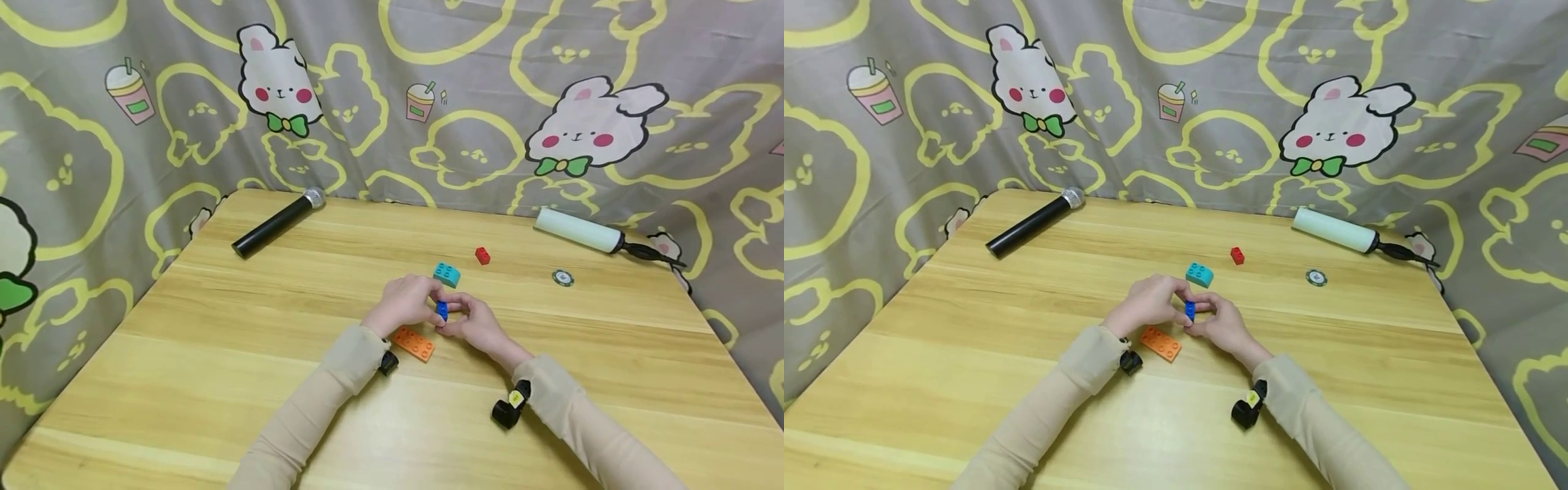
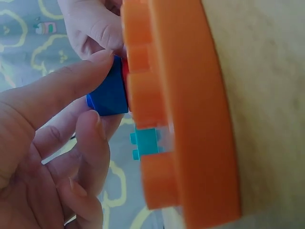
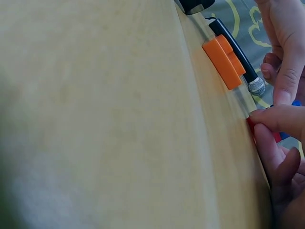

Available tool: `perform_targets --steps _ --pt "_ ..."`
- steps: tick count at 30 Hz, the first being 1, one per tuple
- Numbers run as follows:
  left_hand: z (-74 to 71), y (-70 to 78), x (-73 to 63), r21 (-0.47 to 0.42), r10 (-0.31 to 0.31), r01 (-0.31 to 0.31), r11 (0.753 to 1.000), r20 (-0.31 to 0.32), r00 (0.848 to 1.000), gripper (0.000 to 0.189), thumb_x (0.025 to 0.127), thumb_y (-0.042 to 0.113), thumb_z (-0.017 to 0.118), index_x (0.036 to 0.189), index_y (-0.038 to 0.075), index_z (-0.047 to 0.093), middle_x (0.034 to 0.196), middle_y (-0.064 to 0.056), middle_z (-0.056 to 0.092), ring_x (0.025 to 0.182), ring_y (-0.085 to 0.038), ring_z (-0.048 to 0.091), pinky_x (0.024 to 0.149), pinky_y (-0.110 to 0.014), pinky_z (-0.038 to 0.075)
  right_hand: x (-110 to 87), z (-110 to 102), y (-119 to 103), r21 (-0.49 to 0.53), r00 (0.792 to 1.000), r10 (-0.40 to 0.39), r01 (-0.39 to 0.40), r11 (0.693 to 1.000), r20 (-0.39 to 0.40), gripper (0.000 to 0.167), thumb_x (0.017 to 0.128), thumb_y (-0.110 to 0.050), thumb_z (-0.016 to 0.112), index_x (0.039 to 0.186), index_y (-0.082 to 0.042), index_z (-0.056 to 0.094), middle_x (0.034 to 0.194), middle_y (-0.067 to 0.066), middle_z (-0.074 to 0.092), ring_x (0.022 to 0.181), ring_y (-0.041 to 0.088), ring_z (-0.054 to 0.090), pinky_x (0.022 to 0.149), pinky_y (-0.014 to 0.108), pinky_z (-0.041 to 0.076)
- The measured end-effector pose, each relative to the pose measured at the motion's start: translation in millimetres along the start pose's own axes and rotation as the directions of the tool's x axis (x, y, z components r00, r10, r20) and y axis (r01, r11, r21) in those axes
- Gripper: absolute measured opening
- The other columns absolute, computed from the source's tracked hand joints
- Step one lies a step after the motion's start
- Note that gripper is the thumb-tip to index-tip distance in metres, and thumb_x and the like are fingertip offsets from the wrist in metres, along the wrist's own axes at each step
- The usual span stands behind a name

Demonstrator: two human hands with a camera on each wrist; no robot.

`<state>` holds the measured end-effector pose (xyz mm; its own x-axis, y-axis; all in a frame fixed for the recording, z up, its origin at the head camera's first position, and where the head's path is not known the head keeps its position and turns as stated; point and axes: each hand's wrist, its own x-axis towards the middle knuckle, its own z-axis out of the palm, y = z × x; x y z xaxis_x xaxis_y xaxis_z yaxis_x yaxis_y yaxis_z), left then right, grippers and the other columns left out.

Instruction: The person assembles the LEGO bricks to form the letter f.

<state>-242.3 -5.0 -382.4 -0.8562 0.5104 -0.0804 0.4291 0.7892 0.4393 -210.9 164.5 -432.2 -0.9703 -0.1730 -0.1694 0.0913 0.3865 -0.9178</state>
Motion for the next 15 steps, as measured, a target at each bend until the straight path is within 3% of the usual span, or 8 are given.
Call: perform_targets --steps 5,15 --pt "-3.3 0.6 -0.8 0.033 0.009 -0.010 0.999 0.008 1.000 0.029 0.073 0.039 0.083 0.095 0.028 0.068 0.107 0.012 0.070 0.091 -0.010 0.059 0.071 -0.031 0.041 0.1 0.9 -1.5 -0.015 1.000 -0.021 0.021 1.000 -0.010 0.062 0.076 -0.007 0.078 0.131 0.000 0.051 0.120 0.021 0.059 0.064 0.010 0.055 0.056 0.020 0.041" --pt "-0.7 -9.7 4.1 -0.049 0.024 -0.022 0.999 0.046 0.999 0.040 0.068 0.037 0.086 0.102 0.027 0.068 0.104 0.013 0.071 0.096 -0.009 0.060 0.073 -0.030 0.043 -0.1 2.6 2.3 -0.065 0.999 -0.034 0.033 0.997 -0.021 0.059 0.077 -0.012 0.080 0.128 -0.001 0.053 0.118 0.020 0.061 0.061 0.010 0.050 0.055 0.021 0.039"
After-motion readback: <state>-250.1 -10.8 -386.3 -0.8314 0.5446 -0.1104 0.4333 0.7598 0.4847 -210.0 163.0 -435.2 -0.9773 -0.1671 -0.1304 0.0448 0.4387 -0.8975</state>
